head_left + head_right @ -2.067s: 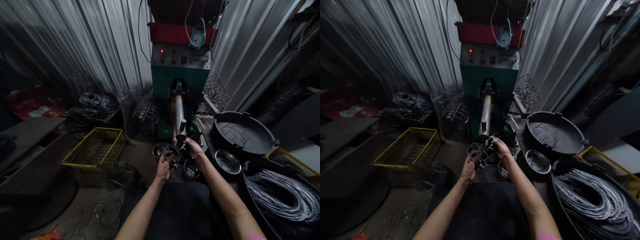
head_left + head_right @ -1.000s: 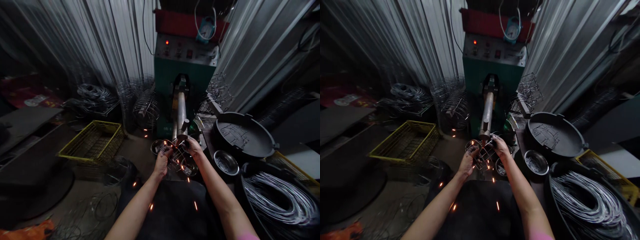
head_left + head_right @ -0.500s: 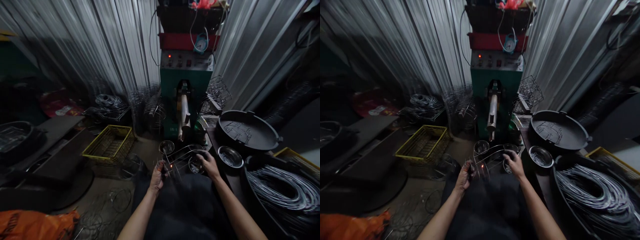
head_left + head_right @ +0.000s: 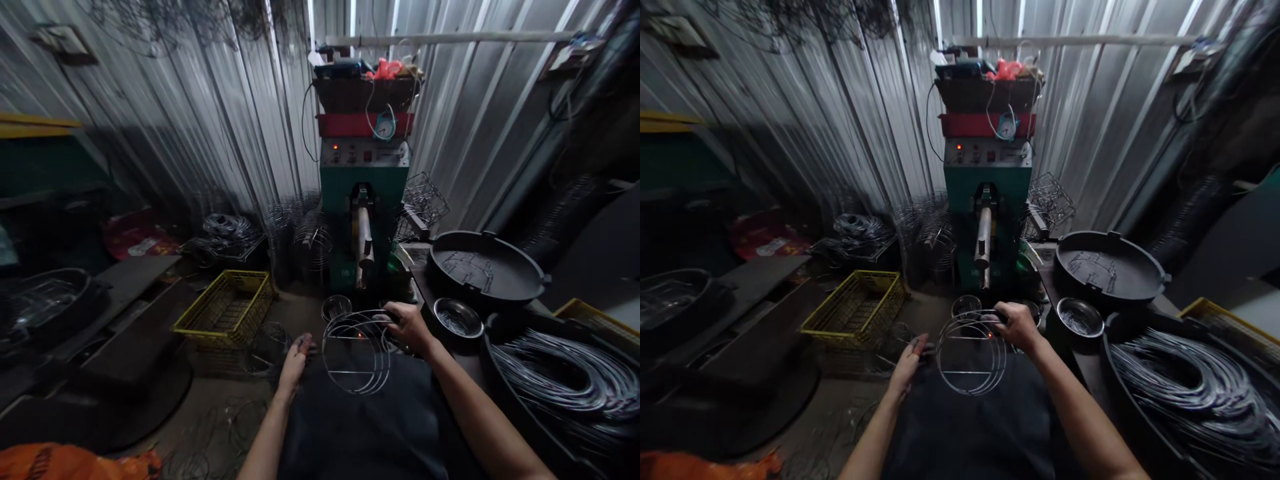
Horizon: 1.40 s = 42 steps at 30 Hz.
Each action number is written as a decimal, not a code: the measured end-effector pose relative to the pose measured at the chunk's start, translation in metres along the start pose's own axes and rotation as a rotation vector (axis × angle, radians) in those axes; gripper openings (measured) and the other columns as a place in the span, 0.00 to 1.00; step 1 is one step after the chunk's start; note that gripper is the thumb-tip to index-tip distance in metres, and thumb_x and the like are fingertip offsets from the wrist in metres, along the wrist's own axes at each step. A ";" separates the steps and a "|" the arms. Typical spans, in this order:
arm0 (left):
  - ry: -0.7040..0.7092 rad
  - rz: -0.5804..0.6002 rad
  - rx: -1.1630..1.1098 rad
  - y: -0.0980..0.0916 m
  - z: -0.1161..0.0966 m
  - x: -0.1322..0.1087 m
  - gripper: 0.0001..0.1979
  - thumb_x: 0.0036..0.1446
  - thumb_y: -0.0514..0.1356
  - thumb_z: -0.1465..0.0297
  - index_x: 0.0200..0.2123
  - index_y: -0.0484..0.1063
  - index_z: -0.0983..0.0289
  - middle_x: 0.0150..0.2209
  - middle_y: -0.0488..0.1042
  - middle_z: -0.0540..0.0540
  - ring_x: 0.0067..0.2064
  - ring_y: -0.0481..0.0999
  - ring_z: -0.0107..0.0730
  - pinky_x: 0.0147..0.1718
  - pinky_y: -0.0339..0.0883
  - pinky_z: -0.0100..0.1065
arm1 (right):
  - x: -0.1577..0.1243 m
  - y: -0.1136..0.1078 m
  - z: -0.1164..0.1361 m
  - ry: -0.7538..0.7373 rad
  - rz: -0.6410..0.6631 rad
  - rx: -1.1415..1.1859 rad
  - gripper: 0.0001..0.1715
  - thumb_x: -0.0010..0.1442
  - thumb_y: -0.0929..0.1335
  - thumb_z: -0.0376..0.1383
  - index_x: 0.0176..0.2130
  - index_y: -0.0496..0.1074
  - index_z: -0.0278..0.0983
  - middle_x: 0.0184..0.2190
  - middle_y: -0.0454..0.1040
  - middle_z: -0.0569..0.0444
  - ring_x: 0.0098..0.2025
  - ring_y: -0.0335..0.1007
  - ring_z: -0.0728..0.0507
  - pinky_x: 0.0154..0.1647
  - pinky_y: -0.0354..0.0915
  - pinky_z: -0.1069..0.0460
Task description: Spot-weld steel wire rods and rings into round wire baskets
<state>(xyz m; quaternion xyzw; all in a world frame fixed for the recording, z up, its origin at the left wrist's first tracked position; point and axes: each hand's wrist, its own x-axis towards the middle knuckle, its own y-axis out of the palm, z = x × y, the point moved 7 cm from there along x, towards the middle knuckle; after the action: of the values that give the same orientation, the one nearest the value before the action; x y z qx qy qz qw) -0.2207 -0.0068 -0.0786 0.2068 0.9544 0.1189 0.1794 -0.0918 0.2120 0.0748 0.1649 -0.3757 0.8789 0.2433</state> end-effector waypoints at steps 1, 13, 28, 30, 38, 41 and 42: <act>0.128 -0.013 0.055 0.004 -0.019 -0.003 0.21 0.39 0.65 0.62 0.37 0.70 0.65 0.31 0.74 0.55 0.33 0.73 0.32 0.32 0.64 0.29 | 0.005 0.007 0.006 0.004 0.035 -0.019 0.11 0.44 0.69 0.44 0.23 0.71 0.39 0.17 0.67 0.56 0.20 0.59 0.49 0.23 0.53 0.54; 0.178 0.340 0.125 0.087 -0.060 0.019 0.17 0.39 0.64 0.61 0.32 0.73 0.66 0.19 0.67 0.48 0.18 0.61 0.20 0.16 0.52 0.23 | 0.016 0.040 -0.007 0.290 0.438 0.317 0.17 0.46 0.68 0.44 0.34 0.72 0.36 0.30 0.73 0.56 0.31 0.66 0.47 0.29 0.59 0.55; -0.039 0.319 0.279 0.070 -0.008 0.038 0.22 0.40 0.62 0.57 0.36 0.70 0.65 0.17 0.56 0.43 0.15 0.50 0.15 0.13 0.41 0.22 | -0.030 0.062 -0.063 0.302 0.056 0.151 0.18 0.55 0.59 0.46 0.35 0.69 0.37 0.23 0.68 0.56 0.26 0.63 0.48 0.29 0.57 0.54; -0.048 0.330 0.305 0.070 -0.004 0.039 0.24 0.40 0.62 0.56 0.38 0.69 0.66 0.17 0.56 0.42 0.15 0.50 0.15 0.13 0.41 0.22 | -0.034 0.064 -0.065 0.302 0.059 0.118 0.20 0.56 0.58 0.46 0.35 0.69 0.36 0.21 0.66 0.57 0.25 0.61 0.48 0.27 0.56 0.55; -0.027 0.309 0.451 0.075 -0.005 0.039 0.24 0.43 0.59 0.55 0.40 0.69 0.66 0.17 0.58 0.43 0.16 0.52 0.16 0.15 0.44 0.23 | -0.025 0.064 -0.073 0.259 0.119 0.027 0.16 0.56 0.57 0.40 0.32 0.69 0.35 0.26 0.70 0.53 0.30 0.65 0.47 0.33 0.59 0.54; -0.014 0.317 0.475 0.083 -0.015 0.039 0.24 0.44 0.59 0.56 0.42 0.69 0.67 0.16 0.59 0.44 0.16 0.54 0.17 0.15 0.46 0.23 | -0.016 0.060 -0.074 0.255 0.125 0.029 0.16 0.56 0.57 0.39 0.36 0.70 0.35 0.30 0.72 0.51 0.34 0.67 0.46 0.35 0.60 0.54; -0.010 0.325 0.475 0.086 -0.019 0.039 0.25 0.45 0.59 0.57 0.43 0.69 0.67 0.17 0.60 0.44 0.17 0.54 0.18 0.15 0.46 0.23 | -0.013 0.059 -0.074 0.249 0.121 0.035 0.17 0.57 0.57 0.39 0.37 0.69 0.35 0.31 0.73 0.51 0.34 0.67 0.46 0.35 0.60 0.54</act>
<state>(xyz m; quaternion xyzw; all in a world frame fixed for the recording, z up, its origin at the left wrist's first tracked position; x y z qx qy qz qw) -0.2305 0.0837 -0.0471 0.3940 0.9089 -0.0819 0.1091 -0.1215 0.2275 -0.0146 0.0360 -0.3366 0.9120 0.2317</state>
